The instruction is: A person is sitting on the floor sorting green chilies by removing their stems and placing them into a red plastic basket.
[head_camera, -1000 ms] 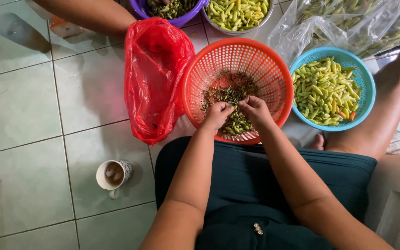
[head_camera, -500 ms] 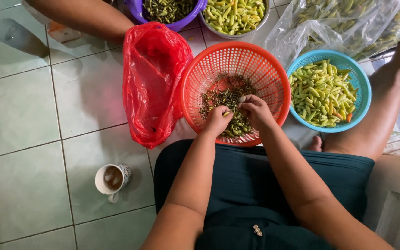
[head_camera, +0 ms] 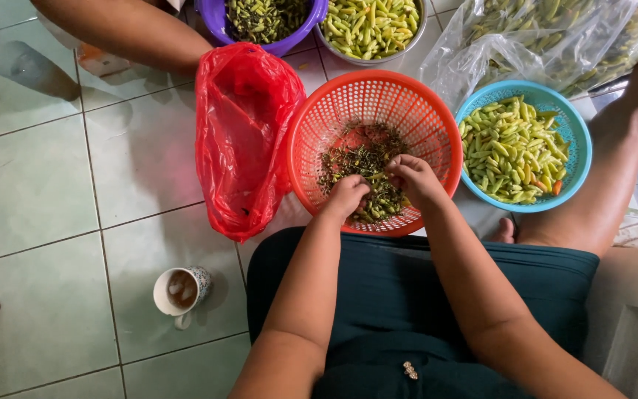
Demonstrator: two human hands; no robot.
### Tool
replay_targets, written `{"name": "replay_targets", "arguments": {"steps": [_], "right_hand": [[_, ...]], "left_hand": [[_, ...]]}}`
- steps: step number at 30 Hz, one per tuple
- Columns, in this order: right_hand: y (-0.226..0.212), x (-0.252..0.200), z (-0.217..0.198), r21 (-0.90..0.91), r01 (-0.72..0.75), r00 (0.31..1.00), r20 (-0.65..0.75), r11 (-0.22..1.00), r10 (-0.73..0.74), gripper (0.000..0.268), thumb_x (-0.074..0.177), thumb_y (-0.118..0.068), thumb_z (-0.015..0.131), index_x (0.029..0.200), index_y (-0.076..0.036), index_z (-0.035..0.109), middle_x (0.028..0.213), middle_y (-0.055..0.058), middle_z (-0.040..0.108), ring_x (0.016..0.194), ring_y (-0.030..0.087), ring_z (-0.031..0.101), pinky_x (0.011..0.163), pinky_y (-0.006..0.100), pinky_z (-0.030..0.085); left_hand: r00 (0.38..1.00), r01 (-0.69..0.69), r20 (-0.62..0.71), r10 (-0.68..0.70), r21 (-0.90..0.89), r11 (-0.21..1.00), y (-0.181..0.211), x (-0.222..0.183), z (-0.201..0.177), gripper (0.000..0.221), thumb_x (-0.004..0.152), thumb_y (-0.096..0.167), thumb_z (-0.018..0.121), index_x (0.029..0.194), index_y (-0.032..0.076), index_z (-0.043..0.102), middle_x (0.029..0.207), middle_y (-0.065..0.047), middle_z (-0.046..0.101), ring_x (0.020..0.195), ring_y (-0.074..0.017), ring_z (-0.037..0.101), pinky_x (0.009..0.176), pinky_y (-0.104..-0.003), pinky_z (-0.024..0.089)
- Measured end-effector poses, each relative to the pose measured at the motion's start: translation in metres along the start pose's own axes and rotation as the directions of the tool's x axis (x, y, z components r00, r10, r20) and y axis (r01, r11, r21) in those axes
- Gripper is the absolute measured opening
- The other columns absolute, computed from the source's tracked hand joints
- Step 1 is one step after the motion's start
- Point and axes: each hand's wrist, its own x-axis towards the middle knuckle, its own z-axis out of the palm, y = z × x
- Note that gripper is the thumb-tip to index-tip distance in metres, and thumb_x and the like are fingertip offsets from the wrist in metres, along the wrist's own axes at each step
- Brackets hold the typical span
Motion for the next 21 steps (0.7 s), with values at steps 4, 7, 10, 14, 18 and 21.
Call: {"name": "replay_targets", "arguments": {"steps": [4, 7, 10, 14, 18, 21], "right_hand": [[-0.01, -0.009, 0.009, 0.117, -0.022, 0.999, 0.043, 0.993, 0.017, 0.008, 0.092, -0.008, 0.066, 0.088, -0.003, 0.063, 0.069, 0.01, 0.056, 0.057, 0.011, 0.053, 0.053, 0.02, 0.038], [-0.008, -0.013, 0.02, 0.071, -0.004, 0.995, 0.097, 0.997, -0.003, 0.008, 0.089, -0.004, 0.066, 0.085, 0.001, 0.061, 0.063, 0.009, 0.052, 0.054, 0.01, 0.046, 0.048, 0.02, 0.031], [0.0, -0.012, 0.022, 0.008, 0.038, 0.994, 0.1, 0.999, -0.038, 0.008, 0.088, -0.003, 0.07, 0.086, 0.0, 0.063, 0.067, 0.008, 0.056, 0.056, 0.008, 0.048, 0.048, 0.018, 0.031], [-0.006, -0.015, 0.027, -0.002, 0.055, 0.993, 0.101, 0.998, -0.055, 0.01, 0.089, -0.001, 0.072, 0.086, 0.001, 0.062, 0.066, 0.006, 0.053, 0.056, 0.007, 0.044, 0.048, 0.019, 0.029], [-0.015, -0.023, 0.035, -0.099, 0.072, 0.993, 0.101, 0.992, -0.062, 0.01, 0.087, 0.003, 0.074, 0.085, 0.002, 0.065, 0.066, 0.004, 0.053, 0.058, 0.006, 0.046, 0.051, 0.017, 0.03], [-0.012, -0.022, 0.036, -0.217, 0.08, 0.995, 0.075, 0.973, -0.065, 0.01, 0.085, 0.001, 0.078, 0.088, 0.002, 0.068, 0.068, 0.003, 0.058, 0.062, 0.004, 0.049, 0.055, 0.015, 0.033]], "left_hand": [[0.986, 0.142, 0.142, -0.084, -0.472, 0.87, 0.039, -0.018, -0.015, 0.017, 0.086, 0.017, 0.05, 0.096, 0.012, 0.062, 0.086, -0.015, 0.072, 0.067, -0.0222, 0.07, 0.063, -0.034, 0.063], [0.97, 0.178, 0.241, -0.044, -0.571, 0.802, 0.027, -0.008, -0.016, 0.024, 0.087, 0.031, 0.053, 0.094, 0.012, 0.065, 0.089, -0.018, 0.073, 0.071, -0.0284, 0.074, 0.065, -0.043, 0.065], [0.982, 0.148, 0.18, -0.054, -0.563, 0.813, 0.037, -0.023, -0.015, 0.025, 0.091, 0.033, 0.061, 0.095, 0.01, 0.068, 0.08, -0.015, 0.072, 0.062, -0.0267, 0.074, 0.055, -0.039, 0.065], [0.996, 0.024, 0.091, 0.02, -0.463, 0.886, 0.026, -0.017, -0.009, 0.01, 0.09, 0.015, 0.074, 0.094, 0.008, 0.069, 0.075, -0.007, 0.069, 0.055, -0.0145, 0.066, 0.046, -0.026, 0.06], [0.998, -0.005, 0.054, 0.033, -0.445, 0.896, 0.022, -0.014, -0.008, 0.008, 0.091, 0.011, 0.075, 0.096, 0.007, 0.071, 0.07, -0.006, 0.066, 0.049, -0.0104, 0.06, 0.039, -0.022, 0.054], [0.998, -0.038, 0.026, 0.057, -0.469, 0.882, 0.035, -0.027, -0.008, 0.01, 0.092, 0.01, 0.075, 0.101, 0.007, 0.07, 0.07, -0.006, 0.065, 0.047, -0.008, 0.057, 0.036, -0.021, 0.051]]}}
